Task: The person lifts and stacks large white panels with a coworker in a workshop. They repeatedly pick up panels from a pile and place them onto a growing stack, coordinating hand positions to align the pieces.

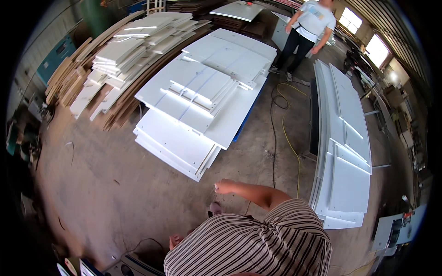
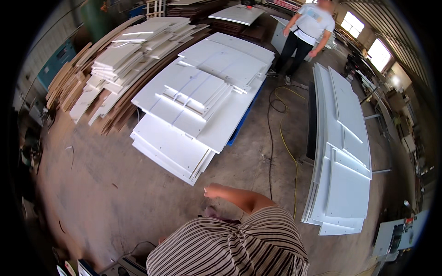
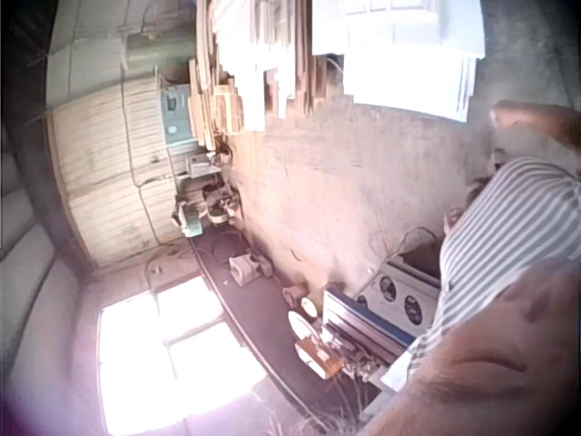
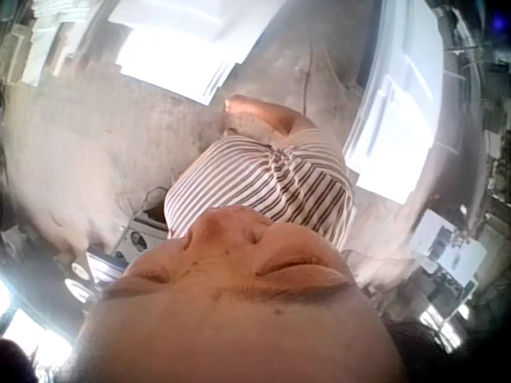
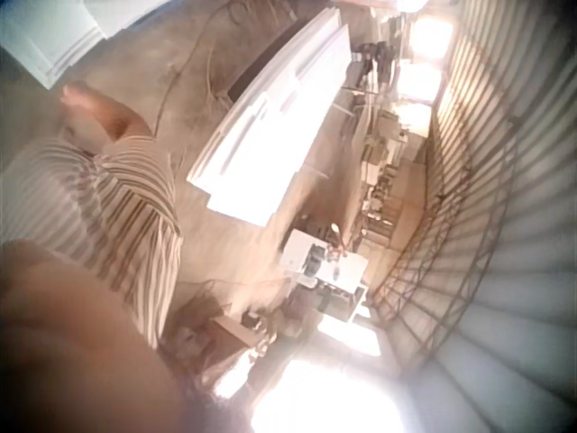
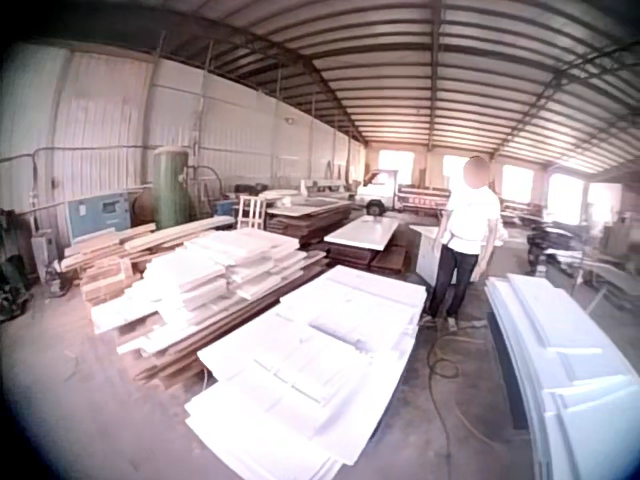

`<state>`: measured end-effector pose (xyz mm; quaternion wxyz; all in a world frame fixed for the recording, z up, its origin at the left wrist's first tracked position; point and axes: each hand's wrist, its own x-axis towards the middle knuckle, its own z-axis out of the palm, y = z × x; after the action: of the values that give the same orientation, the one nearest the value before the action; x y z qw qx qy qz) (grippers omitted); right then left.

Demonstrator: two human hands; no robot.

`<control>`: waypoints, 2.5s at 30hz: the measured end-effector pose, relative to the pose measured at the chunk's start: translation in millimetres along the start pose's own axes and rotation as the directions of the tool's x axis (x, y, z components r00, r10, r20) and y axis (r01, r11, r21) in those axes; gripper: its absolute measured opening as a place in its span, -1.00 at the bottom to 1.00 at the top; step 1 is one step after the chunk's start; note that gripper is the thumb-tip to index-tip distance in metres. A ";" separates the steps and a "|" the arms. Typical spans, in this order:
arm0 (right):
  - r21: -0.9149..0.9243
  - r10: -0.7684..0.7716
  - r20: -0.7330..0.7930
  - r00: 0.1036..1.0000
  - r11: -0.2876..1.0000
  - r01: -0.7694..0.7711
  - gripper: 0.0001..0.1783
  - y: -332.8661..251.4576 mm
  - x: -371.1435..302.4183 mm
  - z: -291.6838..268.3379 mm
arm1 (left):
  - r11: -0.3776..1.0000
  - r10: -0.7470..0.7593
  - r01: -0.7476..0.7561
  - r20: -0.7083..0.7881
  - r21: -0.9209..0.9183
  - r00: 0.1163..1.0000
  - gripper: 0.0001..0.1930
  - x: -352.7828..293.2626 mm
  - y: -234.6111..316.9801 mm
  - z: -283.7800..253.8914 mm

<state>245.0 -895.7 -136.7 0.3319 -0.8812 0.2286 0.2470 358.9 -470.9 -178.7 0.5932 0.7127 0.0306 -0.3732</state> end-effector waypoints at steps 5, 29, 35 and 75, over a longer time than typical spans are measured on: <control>0.209 0.048 -0.262 0.964 0.978 0.008 -0.64 61.3 29.5 -21.6 | 0.816 0.122 -0.245 0.259 0.523 0.958 -0.69 88.9 105.0 53.5; 0.220 0.217 -0.829 0.515 0.974 -0.056 -0.40 348.8 266.0 -433.8 | 0.476 0.441 -0.569 0.378 0.671 0.814 -0.43 511.4 344.9 526.6; 0.158 0.260 -0.714 0.650 0.964 -0.212 -0.37 364.2 317.9 -490.1 | 0.308 0.262 -0.290 0.212 0.906 0.941 -0.78 503.6 382.2 579.7; 0.911 0.112 -0.051 0.992 0.413 0.000 -0.40 210.0 153.3 -258.8 | 0.997 -0.080 0.082 -0.405 -0.014 0.911 -0.56 289.6 138.4 339.9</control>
<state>318.0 -1254.7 -155.6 0.7349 -0.5649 0.3721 0.0489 466.2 -922.3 -235.4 0.5568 0.7737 0.1818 -0.2416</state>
